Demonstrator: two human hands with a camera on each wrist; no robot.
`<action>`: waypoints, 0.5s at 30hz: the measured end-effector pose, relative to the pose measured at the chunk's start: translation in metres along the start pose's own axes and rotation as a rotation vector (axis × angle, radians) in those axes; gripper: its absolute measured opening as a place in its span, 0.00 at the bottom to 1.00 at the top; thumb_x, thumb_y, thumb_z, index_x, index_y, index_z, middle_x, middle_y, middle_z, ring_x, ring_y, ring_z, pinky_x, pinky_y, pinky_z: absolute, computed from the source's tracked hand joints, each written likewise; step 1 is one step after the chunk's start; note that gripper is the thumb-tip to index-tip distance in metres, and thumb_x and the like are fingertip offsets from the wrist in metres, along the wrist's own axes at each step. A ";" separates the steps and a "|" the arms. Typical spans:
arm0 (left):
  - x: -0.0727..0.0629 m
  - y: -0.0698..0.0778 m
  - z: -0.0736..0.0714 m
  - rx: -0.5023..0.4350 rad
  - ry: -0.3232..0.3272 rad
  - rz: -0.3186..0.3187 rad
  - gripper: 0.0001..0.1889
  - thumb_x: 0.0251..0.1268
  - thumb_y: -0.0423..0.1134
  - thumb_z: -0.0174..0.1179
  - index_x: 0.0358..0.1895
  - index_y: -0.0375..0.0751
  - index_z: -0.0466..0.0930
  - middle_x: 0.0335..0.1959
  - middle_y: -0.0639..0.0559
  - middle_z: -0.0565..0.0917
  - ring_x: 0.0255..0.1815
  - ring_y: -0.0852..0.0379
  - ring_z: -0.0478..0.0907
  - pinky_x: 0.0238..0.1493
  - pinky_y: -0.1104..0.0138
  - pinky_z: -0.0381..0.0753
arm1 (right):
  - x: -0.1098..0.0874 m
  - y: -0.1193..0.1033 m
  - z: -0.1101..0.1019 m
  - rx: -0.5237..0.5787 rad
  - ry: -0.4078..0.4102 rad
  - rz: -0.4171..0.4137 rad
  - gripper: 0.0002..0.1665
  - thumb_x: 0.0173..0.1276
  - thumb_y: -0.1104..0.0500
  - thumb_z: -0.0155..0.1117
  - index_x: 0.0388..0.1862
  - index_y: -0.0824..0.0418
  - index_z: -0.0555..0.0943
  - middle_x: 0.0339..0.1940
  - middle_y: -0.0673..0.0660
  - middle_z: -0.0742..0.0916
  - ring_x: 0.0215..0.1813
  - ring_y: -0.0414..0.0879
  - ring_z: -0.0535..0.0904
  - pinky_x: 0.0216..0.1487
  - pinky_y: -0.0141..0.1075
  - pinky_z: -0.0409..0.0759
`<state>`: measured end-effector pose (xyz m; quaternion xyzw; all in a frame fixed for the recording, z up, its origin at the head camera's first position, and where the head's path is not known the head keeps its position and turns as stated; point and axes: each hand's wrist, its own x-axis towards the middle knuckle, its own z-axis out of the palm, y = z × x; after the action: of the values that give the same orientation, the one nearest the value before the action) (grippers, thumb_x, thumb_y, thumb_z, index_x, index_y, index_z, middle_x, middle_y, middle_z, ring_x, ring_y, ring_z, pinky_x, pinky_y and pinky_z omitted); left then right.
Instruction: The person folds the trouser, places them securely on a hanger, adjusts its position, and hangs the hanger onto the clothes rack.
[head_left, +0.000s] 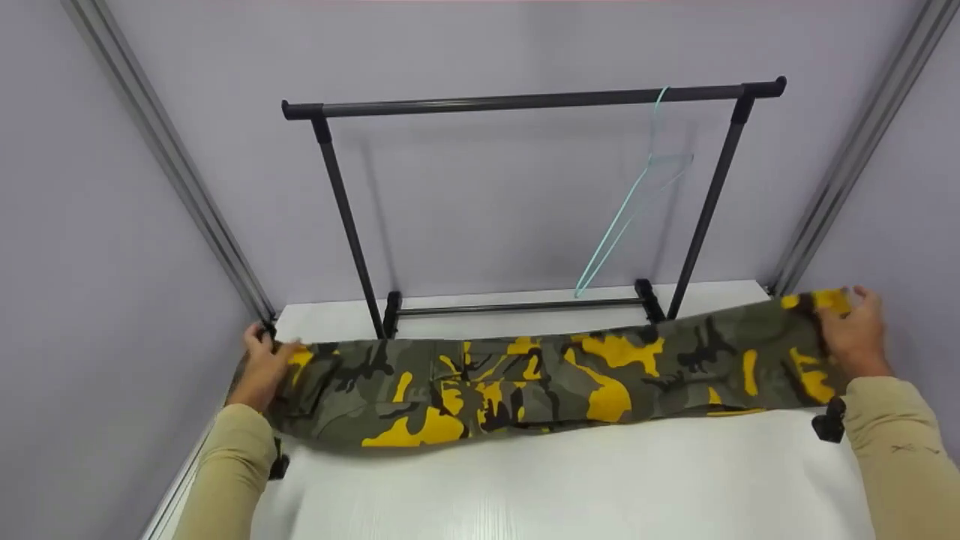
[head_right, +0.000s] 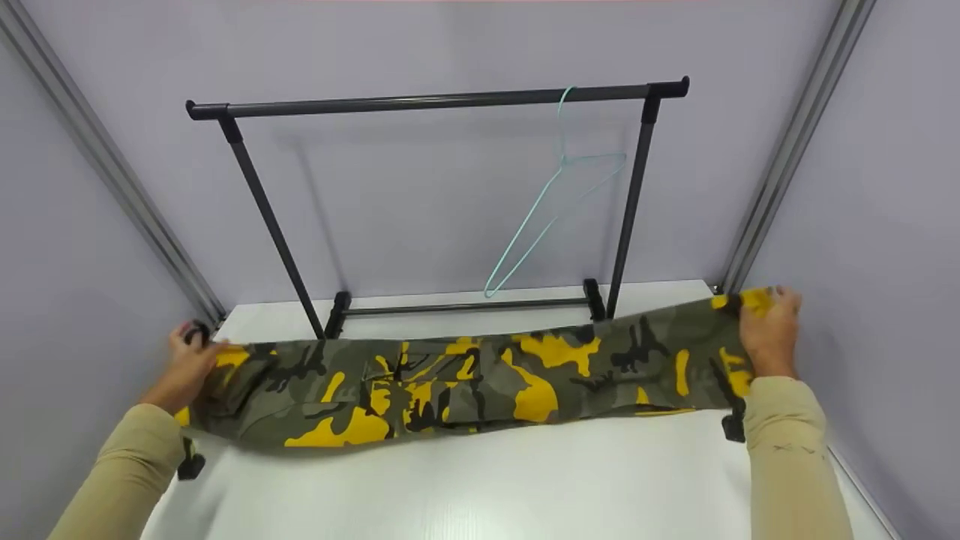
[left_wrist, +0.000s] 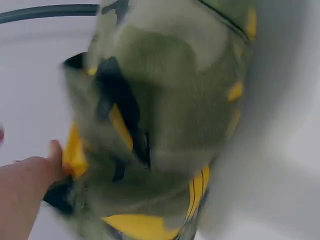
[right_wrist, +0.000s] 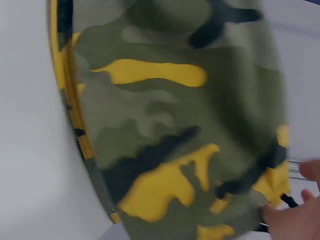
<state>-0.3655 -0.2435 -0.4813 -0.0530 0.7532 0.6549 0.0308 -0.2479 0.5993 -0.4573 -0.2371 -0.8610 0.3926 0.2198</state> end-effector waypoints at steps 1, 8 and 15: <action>-0.001 -0.007 0.001 0.104 -0.032 0.021 0.49 0.68 0.47 0.53 0.69 0.49 0.16 0.72 0.40 0.23 0.72 0.44 0.31 0.69 0.53 0.43 | -0.002 0.007 0.001 -0.011 -0.078 -0.018 0.41 0.70 0.55 0.47 0.71 0.73 0.42 0.67 0.79 0.53 0.66 0.73 0.51 0.63 0.60 0.53; -0.021 -0.046 -0.005 0.443 -0.239 0.045 0.44 0.69 0.42 0.53 0.70 0.38 0.25 0.68 0.23 0.33 0.68 0.26 0.37 0.64 0.39 0.43 | -0.017 0.050 0.007 -0.110 -0.285 -0.085 0.42 0.69 0.60 0.46 0.68 0.78 0.37 0.65 0.84 0.45 0.64 0.79 0.44 0.59 0.67 0.49; -0.046 -0.059 0.011 0.631 -0.241 0.086 0.39 0.69 0.50 0.51 0.71 0.36 0.40 0.70 0.27 0.46 0.69 0.29 0.43 0.61 0.37 0.40 | -0.025 0.050 0.005 -0.106 -0.123 -0.241 0.51 0.65 0.69 0.49 0.74 0.57 0.28 0.70 0.58 0.24 0.67 0.75 0.47 0.59 0.62 0.59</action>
<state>-0.3133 -0.2392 -0.5350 0.0687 0.9112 0.3918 0.1072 -0.2192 0.6110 -0.5038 -0.1185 -0.9146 0.3312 0.1993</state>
